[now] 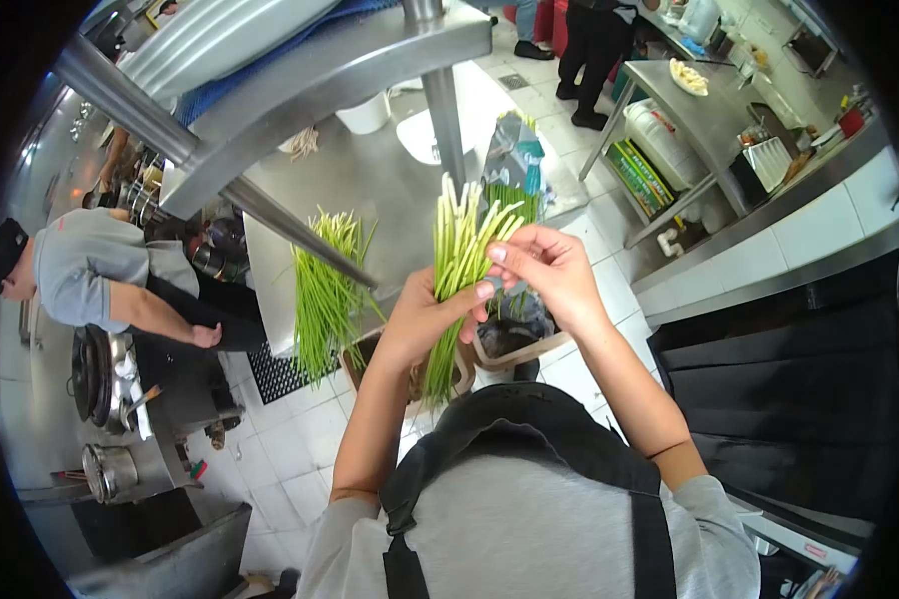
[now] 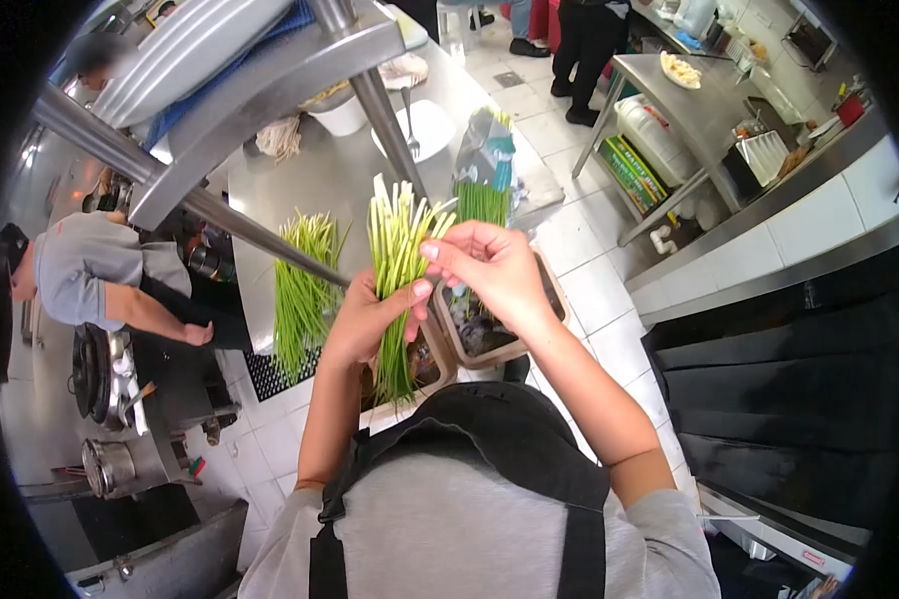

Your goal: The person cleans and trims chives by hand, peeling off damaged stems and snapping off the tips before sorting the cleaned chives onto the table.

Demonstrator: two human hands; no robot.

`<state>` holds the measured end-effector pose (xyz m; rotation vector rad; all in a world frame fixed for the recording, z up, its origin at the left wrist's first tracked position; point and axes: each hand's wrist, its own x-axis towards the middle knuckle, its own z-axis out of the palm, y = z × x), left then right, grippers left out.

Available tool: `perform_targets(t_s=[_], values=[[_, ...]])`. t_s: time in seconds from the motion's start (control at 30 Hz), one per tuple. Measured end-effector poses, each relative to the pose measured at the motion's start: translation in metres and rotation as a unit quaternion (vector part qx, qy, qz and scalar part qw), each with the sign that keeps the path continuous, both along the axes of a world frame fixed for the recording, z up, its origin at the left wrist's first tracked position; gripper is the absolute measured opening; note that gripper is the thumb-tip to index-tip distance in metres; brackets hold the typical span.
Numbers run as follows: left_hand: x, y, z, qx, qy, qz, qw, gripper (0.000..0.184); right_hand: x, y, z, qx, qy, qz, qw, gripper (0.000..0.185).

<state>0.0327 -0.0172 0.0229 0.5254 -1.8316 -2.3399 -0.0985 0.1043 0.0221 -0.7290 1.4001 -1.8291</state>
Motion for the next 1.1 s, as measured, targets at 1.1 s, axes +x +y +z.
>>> perform_targets(t_s=[1.1], values=[[-0.039, -0.003, 0.001, 0.102, -0.021, -0.017, 0.994, 0.032, -0.034, 0.011, 0.033, -0.003, 0.083, -0.011, 0.996, 0.027]])
